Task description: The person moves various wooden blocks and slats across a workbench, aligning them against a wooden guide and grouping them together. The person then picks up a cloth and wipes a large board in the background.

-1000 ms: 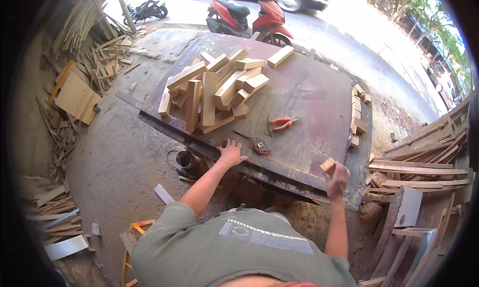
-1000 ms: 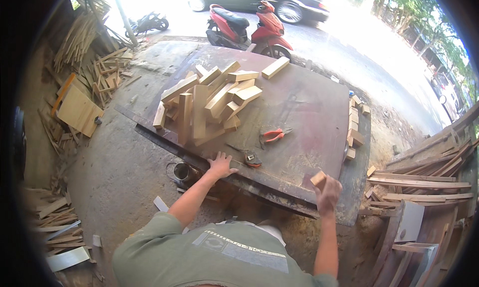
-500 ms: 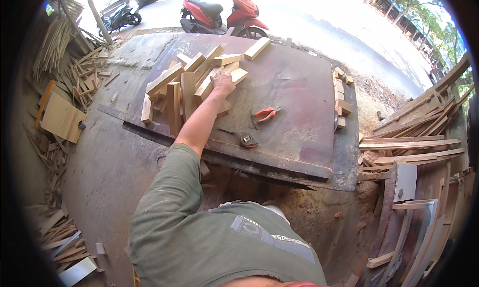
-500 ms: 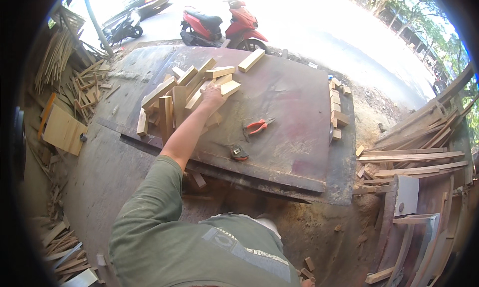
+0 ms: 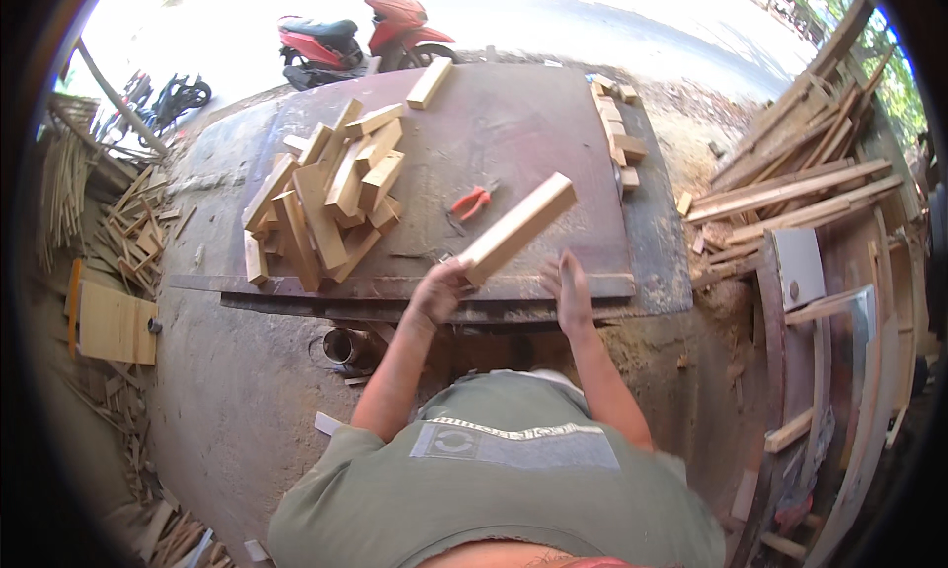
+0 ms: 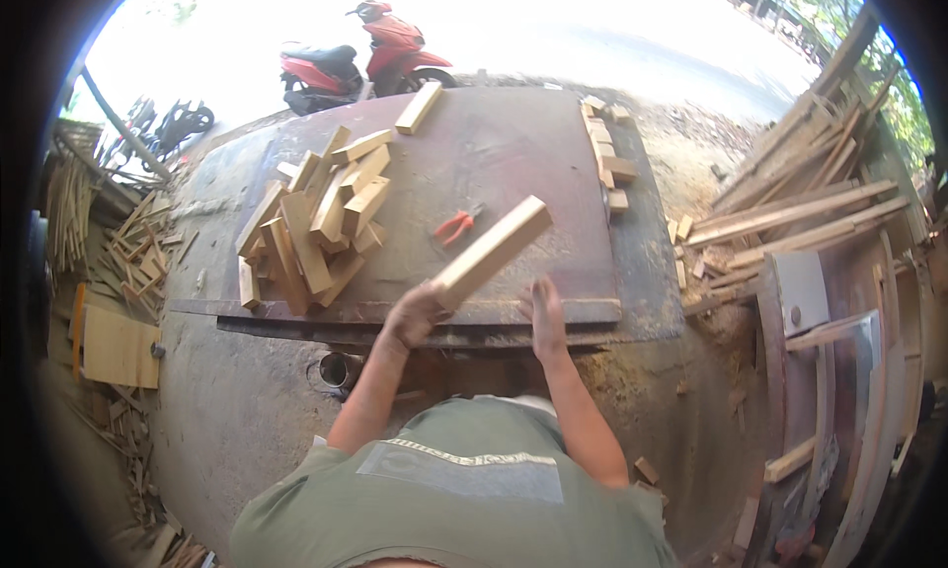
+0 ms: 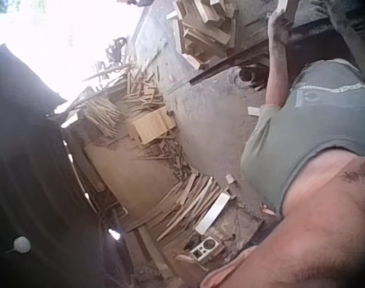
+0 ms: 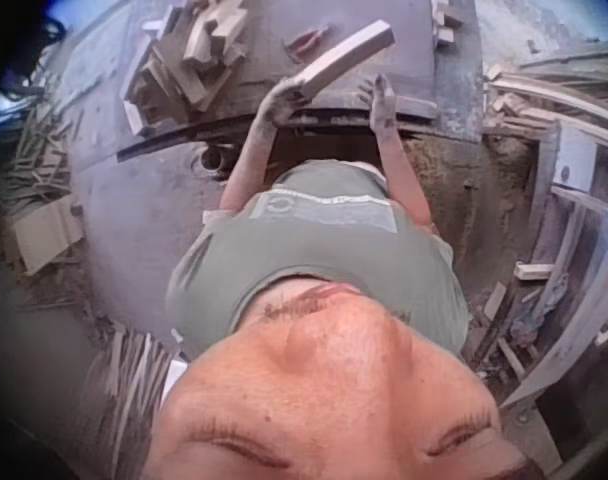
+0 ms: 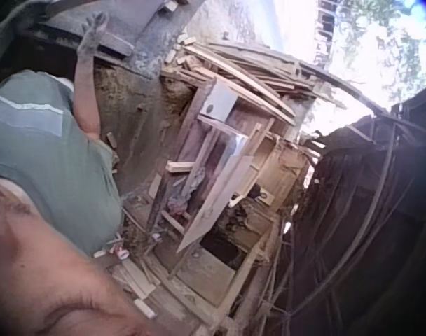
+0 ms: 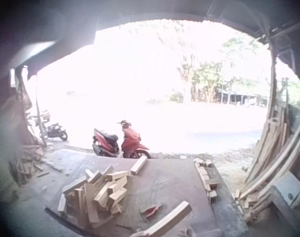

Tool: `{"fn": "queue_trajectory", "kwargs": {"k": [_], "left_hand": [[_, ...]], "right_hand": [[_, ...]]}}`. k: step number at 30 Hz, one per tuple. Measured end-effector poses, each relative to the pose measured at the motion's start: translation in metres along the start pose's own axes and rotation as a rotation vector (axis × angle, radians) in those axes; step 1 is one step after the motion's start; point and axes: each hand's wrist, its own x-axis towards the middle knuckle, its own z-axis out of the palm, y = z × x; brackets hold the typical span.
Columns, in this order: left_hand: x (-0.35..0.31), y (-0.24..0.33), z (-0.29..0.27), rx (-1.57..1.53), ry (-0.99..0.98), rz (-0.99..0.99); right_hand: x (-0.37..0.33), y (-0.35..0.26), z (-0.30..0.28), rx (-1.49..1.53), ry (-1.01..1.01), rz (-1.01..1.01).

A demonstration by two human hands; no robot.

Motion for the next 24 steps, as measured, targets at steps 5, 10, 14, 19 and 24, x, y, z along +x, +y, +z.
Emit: {"fn": "queue_trajectory", "kwargs": {"k": [5, 10, 14, 19, 24], "left_hand": [[-0.018, -0.067, 0.038, 0.224, -0.067, 0.022], [-0.008, -0.046, -0.044, 1.648, 0.589, 0.59], [-0.021, -0.04, -0.137, 1.894, 0.736, 0.137], [-0.016, -0.043, -0.161, 1.888, 0.654, 0.293], [-0.019, -0.045, -0.164, 1.876, 0.671, 0.305]], "right_hand": [[0.056, -0.032, 0.024, -0.144, 0.034, -0.043], [0.099, -0.08, -0.039, -1.258, -0.3, -0.674], [0.125, -0.094, -0.078, -1.843, -0.637, -0.449], [0.133, -0.08, -0.126, -1.888, -0.729, -0.204], [0.129, -0.059, -0.118, -1.879, -0.7, -0.284]]}}
